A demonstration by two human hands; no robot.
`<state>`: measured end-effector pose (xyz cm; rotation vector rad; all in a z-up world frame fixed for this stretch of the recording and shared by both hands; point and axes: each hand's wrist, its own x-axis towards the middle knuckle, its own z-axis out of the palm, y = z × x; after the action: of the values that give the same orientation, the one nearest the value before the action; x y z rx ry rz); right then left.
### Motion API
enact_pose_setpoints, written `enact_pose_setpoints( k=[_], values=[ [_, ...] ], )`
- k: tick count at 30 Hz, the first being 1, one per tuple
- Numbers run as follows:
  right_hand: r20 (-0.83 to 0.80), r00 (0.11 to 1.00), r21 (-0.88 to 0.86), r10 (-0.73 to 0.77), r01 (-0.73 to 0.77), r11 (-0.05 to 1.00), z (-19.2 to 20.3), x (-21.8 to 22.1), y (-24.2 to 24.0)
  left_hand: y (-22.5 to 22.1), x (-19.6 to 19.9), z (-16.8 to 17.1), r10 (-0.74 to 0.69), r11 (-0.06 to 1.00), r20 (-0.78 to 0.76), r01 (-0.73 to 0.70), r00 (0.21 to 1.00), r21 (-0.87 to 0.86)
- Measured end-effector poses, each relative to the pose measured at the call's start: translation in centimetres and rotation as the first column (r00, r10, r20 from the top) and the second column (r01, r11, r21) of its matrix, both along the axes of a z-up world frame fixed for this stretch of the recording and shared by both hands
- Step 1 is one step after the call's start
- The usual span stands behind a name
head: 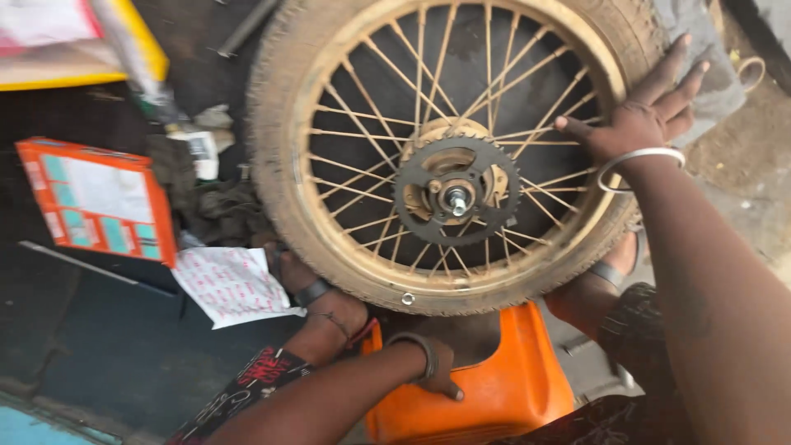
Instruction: Assembling components onto a motorcycle wheel, including a sprocket hub and spacers.
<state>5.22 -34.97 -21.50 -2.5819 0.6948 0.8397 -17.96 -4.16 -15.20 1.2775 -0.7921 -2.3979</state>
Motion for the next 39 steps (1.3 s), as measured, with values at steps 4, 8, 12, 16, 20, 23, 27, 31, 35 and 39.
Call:
enact_pose_setpoints(
  k=[4, 8, 12, 16, 20, 23, 27, 31, 35, 39],
  values=[
    [-0.253, 0.966, -0.022, -0.056, 0.052, 0.998, 3.0, 3.1, 1.5, 2.3, 8.0, 3.8, 0.082, 0.993, 0.316, -0.106, 0.945, 0.060],
    [-0.140, 0.990, -0.046, 0.037, -0.044, 0.998, 7.2, 3.7, 3.1, 7.6, 15.6, 14.7, 0.425, 0.866, 0.618, -0.497, 0.661, -0.064],
    [0.204, 0.948, 0.025, 0.245, -0.256, 0.966, 15.2, 6.0, 5.6, 12.9, 16.9, 27.8, 0.781, 0.499, 0.573, -0.800, 0.248, -0.334],
    [0.527, 0.754, 0.090, 0.393, -0.509, 0.856, 26.3, 6.1, 7.3, 16.8, 14.2, 32.1, 0.957, 0.050, 0.287, -0.939, -0.052, -0.339],
    [0.533, 0.578, -0.046, 0.617, -0.709, 0.704, 38.2, -1.1, 11.1, 17.5, 13.7, 31.1, 0.876, -0.032, 0.425, -0.907, -0.228, -0.420],
    [0.393, 0.711, 0.143, 0.583, -0.674, 0.725, 40.6, -7.8, 13.9, 16.2, 12.1, 31.4, 0.907, -0.098, 0.315, -0.869, -0.278, -0.485],
    [0.146, 0.707, 0.264, 0.692, -0.702, 0.661, 37.0, -10.8, 19.2, 16.4, 9.7, 34.8, 0.843, -0.323, 0.225, -0.793, -0.489, -0.517],
    [-0.016, 0.258, 0.037, 0.966, -0.965, 0.259, 28.0, -12.1, 22.8, 19.8, 9.2, 36.7, 0.732, -0.588, -0.020, -0.617, -0.681, -0.523],
    [0.058, 0.239, 0.293, 0.969, -0.932, 0.213, 20.7, -11.1, 30.1, 23.6, 8.8, 36.5, 0.689, -0.442, 0.145, -0.570, -0.710, -0.693],
    [0.301, 0.453, 0.343, 0.839, -0.872, 0.348, 14.8, -9.3, 38.7, 26.5, 7.8, 36.2, 0.620, -0.309, 0.220, -0.491, -0.753, -0.814]
  ],
)
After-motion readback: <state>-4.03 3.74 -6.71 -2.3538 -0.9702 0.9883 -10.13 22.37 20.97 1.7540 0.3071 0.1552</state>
